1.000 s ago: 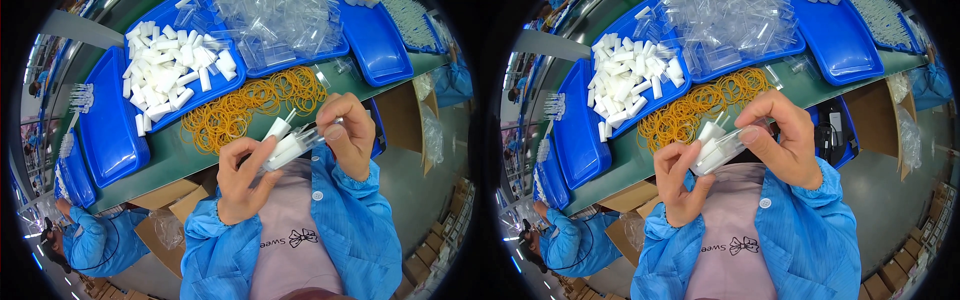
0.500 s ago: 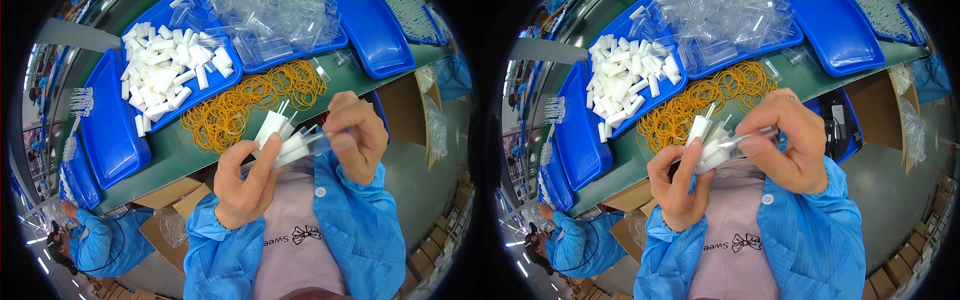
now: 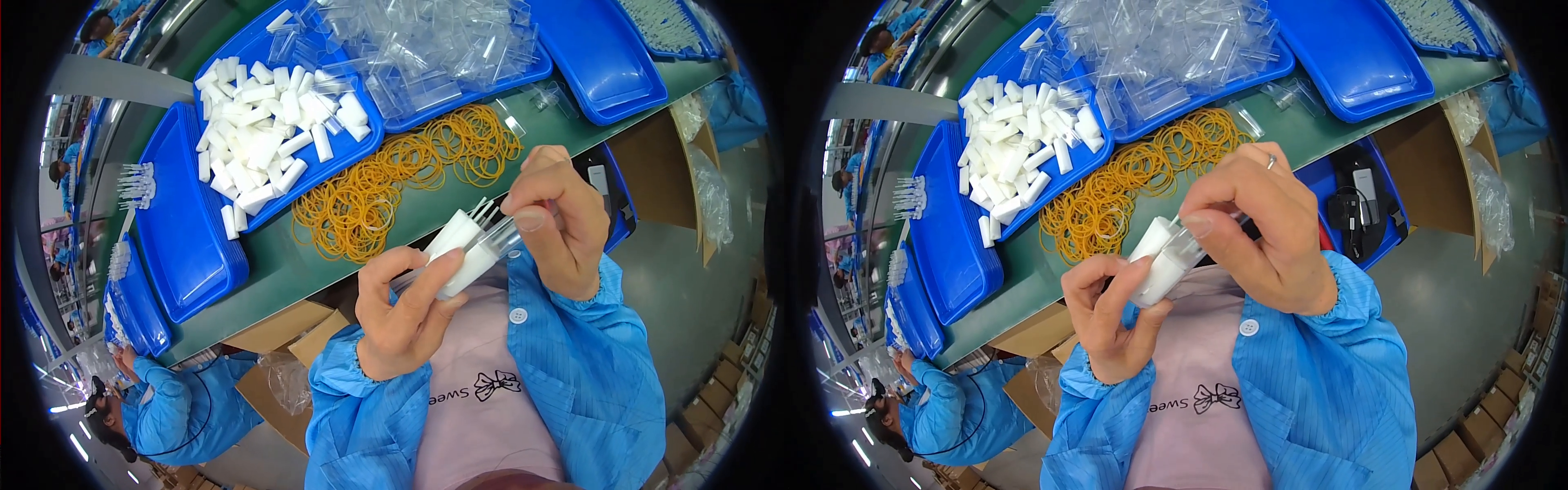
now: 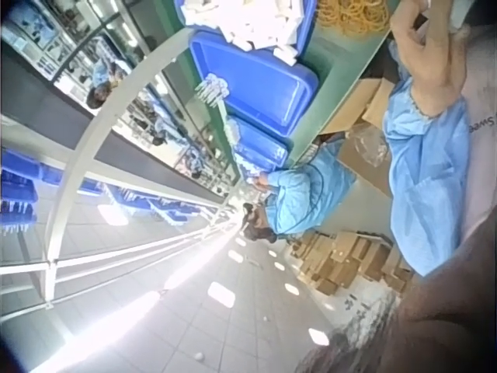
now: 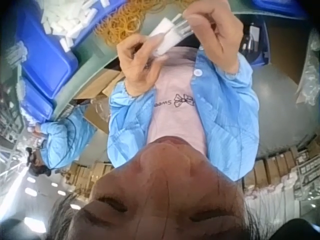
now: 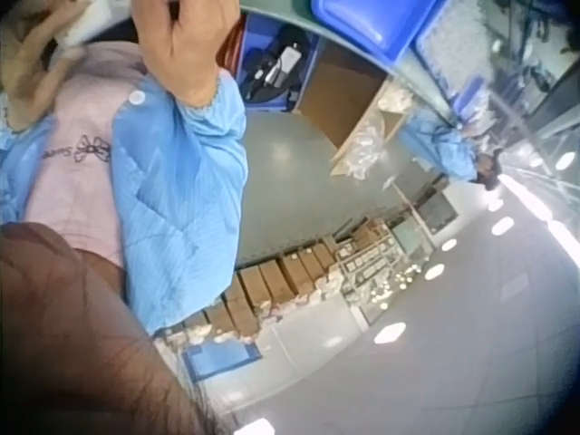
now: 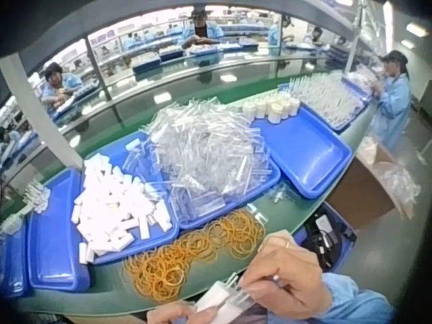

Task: The person assembles components by fitting foam sleeves onto vertical pins, placing clear plastic covers over the foam, and securing the bundle with a rubber band.

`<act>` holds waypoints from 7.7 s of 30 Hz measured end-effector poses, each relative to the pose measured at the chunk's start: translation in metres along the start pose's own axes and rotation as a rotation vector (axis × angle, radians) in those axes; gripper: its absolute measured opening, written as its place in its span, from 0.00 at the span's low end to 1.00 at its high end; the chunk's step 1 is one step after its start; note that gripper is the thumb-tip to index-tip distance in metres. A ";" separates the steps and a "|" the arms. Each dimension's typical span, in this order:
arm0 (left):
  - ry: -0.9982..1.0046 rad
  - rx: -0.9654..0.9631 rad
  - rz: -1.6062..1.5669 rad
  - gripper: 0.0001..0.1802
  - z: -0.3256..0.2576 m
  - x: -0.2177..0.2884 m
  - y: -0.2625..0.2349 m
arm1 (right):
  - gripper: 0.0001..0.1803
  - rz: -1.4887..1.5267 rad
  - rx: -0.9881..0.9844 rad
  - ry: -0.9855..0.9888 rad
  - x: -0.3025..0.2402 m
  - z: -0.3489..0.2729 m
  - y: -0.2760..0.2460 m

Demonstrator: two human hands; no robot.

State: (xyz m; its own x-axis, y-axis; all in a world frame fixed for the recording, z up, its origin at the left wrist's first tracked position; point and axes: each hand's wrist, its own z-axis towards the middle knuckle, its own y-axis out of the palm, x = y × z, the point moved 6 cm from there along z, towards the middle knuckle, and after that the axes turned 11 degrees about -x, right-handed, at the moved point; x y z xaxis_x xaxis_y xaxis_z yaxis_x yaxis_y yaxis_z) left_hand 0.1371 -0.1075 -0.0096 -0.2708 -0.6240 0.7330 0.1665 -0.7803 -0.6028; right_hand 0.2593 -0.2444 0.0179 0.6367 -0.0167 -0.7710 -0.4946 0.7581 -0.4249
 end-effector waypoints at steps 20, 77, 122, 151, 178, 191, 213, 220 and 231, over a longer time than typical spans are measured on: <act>-0.081 -0.023 -0.176 0.27 0.008 -0.013 0.006 | 0.06 -0.017 -0.170 0.115 0.003 0.007 0.008; -0.221 0.197 -1.236 0.23 0.000 -0.053 0.031 | 0.10 0.117 0.049 0.023 0.011 -0.019 0.017; -0.397 0.329 -1.323 0.34 -0.016 -0.074 0.022 | 0.08 -0.450 0.258 0.337 0.101 -0.027 -0.038; -0.175 0.194 -0.820 0.31 0.001 -0.053 0.022 | 0.09 0.365 0.266 0.213 0.057 -0.025 -0.028; -0.030 0.121 -0.302 0.24 0.003 -0.022 0.003 | 0.14 0.498 -0.058 0.279 0.015 -0.019 -0.005; -0.009 0.040 -0.113 0.26 0.010 -0.003 -0.005 | 0.16 0.367 -0.097 0.206 0.004 -0.013 -0.015; 0.075 -0.018 -0.173 0.29 0.017 -0.012 0.006 | 0.15 0.356 -0.115 0.143 0.022 -0.015 -0.009; -0.583 -0.264 -1.349 0.44 0.011 -0.044 0.053 | 0.21 0.224 -0.230 0.145 0.027 -0.017 -0.008; -0.555 -0.266 -1.430 0.43 0.018 -0.034 0.056 | 0.59 -0.236 -0.191 0.025 -0.004 -0.012 0.010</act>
State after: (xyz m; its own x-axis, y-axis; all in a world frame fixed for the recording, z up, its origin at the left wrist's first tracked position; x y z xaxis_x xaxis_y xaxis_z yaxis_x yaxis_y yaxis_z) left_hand 0.1732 -0.1310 -0.0629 0.3302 0.6222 0.7099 -0.0980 -0.7254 0.6813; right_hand 0.2451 -0.2447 0.0115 0.7334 -0.1956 -0.6511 -0.4389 0.5951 -0.6732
